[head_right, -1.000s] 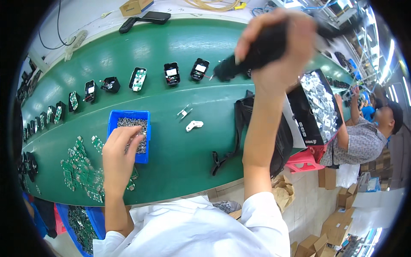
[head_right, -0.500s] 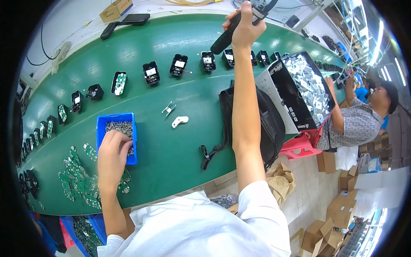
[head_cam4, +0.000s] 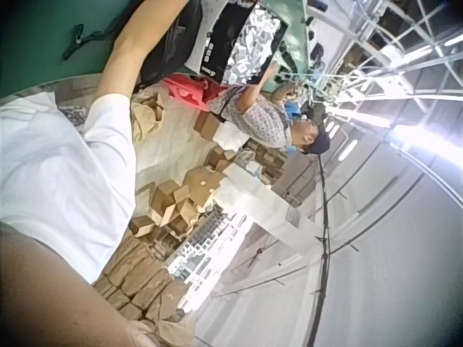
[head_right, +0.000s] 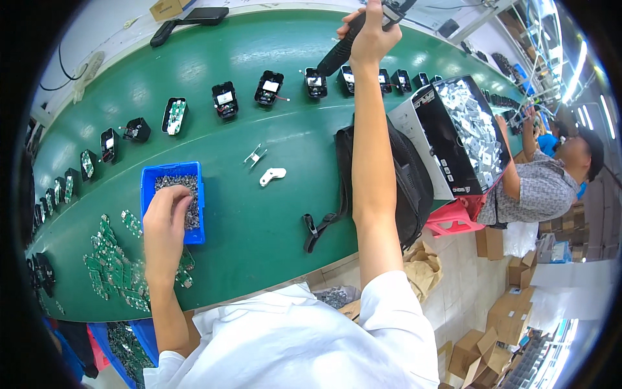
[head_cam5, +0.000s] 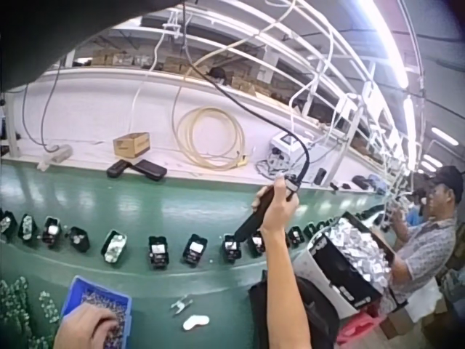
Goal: Assembling electronic components by placing circuit boards into plastic casings and securing them with an electric screwdriver.
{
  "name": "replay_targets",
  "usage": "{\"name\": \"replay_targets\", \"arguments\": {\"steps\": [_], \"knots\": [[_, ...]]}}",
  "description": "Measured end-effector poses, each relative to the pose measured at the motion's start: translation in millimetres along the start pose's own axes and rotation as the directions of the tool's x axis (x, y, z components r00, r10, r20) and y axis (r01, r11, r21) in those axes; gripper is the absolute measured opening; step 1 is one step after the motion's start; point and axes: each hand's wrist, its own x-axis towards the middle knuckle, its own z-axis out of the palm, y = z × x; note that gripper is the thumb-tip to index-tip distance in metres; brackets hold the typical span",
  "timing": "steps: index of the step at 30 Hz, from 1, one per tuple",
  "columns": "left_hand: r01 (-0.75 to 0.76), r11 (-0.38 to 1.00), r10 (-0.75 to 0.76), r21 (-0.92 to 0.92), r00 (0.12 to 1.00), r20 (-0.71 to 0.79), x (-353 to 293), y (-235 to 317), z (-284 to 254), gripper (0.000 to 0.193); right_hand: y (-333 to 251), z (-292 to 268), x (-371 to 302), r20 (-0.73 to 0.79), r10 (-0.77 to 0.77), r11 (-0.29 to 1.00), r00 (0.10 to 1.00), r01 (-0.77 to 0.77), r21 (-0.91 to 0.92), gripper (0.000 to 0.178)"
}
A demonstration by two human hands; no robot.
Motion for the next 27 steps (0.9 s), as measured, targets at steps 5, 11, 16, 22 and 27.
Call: {"name": "replay_targets", "arguments": {"steps": [5, 11, 16, 22, 27], "knots": [[-0.054, 0.998, 0.055, 0.019, 0.998, -0.007, -1, -4, 0, 0.016, -10, 5, -1, 0.019, -0.028, 0.999, 0.999, 0.027, 0.021, 0.04], [-0.095, 0.989, 0.1, 0.115, 0.994, -0.033, -3, -5, 1, 0.021, -52, 11, -3, 0.139, -0.016, 0.986, 0.99, -0.007, 0.164, 0.046], [-0.097, 0.991, 0.081, -0.089, 0.983, -0.166, 1, 17, 4, 0.031, -121, 13, -23, 0.6, -0.162, 0.84, 0.783, -0.21, 0.5, 0.052], [-0.069, 0.919, 0.062, -0.387, 0.998, -0.029, 9, 58, 7, 0.035, -164, 26, -65, 0.715, -0.122, 0.599, 0.689, -0.523, 0.606, 0.032], [-0.275, 0.852, 0.268, -0.445, 0.96, -0.081, 7, 59, 17, 0.028, -157, 31, -78, 0.75, -0.048, 0.565, 0.66, -0.601, 0.565, 0.03]]}}
